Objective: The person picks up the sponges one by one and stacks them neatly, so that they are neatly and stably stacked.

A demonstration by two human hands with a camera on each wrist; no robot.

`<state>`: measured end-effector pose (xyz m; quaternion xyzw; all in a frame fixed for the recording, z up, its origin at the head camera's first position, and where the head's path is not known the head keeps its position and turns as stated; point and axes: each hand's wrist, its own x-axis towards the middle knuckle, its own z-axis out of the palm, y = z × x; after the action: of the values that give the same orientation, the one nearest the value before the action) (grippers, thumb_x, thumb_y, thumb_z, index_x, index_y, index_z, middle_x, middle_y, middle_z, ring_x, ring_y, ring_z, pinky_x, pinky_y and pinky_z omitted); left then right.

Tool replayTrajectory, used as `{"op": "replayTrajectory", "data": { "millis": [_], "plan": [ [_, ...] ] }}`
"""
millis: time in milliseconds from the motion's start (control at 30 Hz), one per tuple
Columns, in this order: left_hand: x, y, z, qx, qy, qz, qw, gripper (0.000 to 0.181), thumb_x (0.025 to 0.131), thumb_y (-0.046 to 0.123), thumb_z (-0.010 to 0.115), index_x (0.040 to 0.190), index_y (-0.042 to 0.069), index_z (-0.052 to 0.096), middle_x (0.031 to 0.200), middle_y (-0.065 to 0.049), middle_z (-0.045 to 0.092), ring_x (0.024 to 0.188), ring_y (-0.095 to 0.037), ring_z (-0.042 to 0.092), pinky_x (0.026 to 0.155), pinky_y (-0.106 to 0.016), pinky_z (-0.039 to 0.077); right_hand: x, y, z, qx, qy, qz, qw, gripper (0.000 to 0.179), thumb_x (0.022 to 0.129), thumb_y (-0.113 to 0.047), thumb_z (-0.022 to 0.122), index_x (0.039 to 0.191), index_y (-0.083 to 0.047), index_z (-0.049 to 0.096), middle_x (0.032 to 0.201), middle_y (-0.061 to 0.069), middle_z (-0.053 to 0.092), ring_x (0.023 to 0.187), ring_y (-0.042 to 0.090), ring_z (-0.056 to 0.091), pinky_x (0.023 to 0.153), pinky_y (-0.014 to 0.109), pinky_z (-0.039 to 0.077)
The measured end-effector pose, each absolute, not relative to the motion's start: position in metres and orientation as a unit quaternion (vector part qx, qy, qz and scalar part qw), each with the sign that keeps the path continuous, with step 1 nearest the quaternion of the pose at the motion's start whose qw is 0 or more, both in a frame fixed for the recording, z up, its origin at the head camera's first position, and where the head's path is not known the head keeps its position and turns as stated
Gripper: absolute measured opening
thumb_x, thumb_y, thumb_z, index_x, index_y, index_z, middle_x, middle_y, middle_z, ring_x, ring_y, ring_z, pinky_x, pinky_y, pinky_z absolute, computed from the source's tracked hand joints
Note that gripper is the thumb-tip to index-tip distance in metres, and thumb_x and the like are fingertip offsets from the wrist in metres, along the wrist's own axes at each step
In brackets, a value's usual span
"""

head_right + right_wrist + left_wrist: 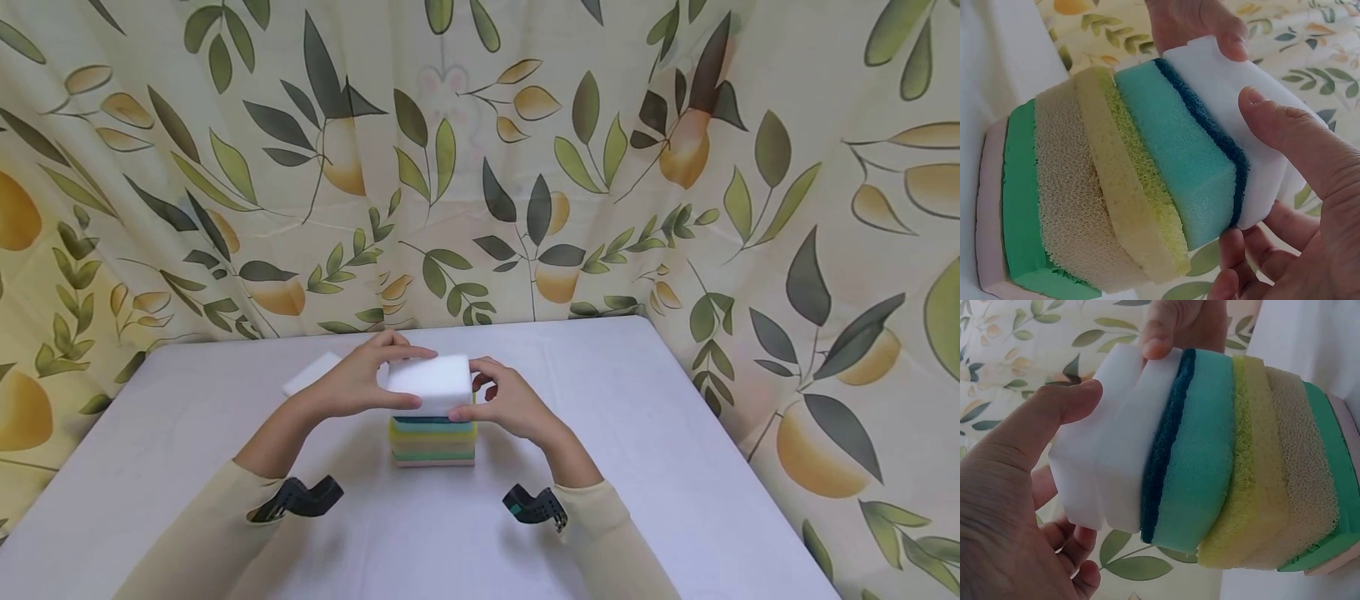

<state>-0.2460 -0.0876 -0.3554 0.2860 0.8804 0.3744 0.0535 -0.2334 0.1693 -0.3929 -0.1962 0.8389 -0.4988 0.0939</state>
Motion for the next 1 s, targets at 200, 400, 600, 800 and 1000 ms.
{"op": "replayTrajectory", "data": {
  "millis": [200,400,600,800,1000],
  "plan": [
    [-0.2474,-0.0872,-0.3561,0.290,0.880,0.371,0.053,0.061,0.074,0.038,0.085,0.130,0.026,0.065,0.111,0.001,0.050,0.107,-0.017,0.048,0.088,-0.036,0.047,-0.2341,0.1701,-0.3943,-0.192,0.839,-0.499,0.097,0.069,0.076,-0.034,0.085,0.134,-0.010,0.056,0.113,0.012,0.059,0.089,0.025,0.055,0.076,0.035,0.048],
    [-0.2476,-0.0857,-0.3547,0.293,0.883,0.362,0.053,0.061,0.074,0.037,0.086,0.130,0.025,0.065,0.110,0.001,0.049,0.107,-0.017,0.048,0.088,-0.035,0.047,-0.2344,0.1705,-0.3948,-0.187,0.838,-0.502,0.099,0.074,0.075,-0.035,0.085,0.136,-0.009,0.054,0.112,0.013,0.059,0.089,0.025,0.055,0.076,0.035,0.048],
    [-0.2486,-0.0833,-0.3545,0.296,0.885,0.356,0.052,0.061,0.074,0.037,0.086,0.130,0.024,0.066,0.110,0.001,0.049,0.107,-0.017,0.048,0.087,-0.035,0.047,-0.2337,0.1700,-0.3940,-0.182,0.835,-0.510,0.099,0.077,0.073,-0.036,0.086,0.137,-0.008,0.053,0.113,0.013,0.059,0.089,0.025,0.055,0.076,0.035,0.048],
    [-0.2483,-0.0823,-0.3551,0.292,0.884,0.361,0.058,0.060,0.074,0.037,0.086,0.130,0.024,0.066,0.110,0.001,0.049,0.107,-0.017,0.047,0.087,-0.035,0.048,-0.2335,0.1693,-0.3937,-0.184,0.835,-0.509,0.098,0.076,0.074,-0.035,0.086,0.137,-0.008,0.053,0.111,0.012,0.059,0.088,0.025,0.056,0.076,0.035,0.048],
    [-0.2477,-0.0820,-0.3568,0.289,0.882,0.367,0.060,0.060,0.075,0.036,0.086,0.130,0.024,0.066,0.110,0.001,0.049,0.107,-0.016,0.046,0.089,-0.035,0.047,-0.2349,0.1705,-0.3948,-0.189,0.833,-0.512,0.095,0.075,0.074,-0.031,0.086,0.137,-0.009,0.053,0.112,0.012,0.059,0.089,0.026,0.055,0.076,0.036,0.048]
  ]
}}
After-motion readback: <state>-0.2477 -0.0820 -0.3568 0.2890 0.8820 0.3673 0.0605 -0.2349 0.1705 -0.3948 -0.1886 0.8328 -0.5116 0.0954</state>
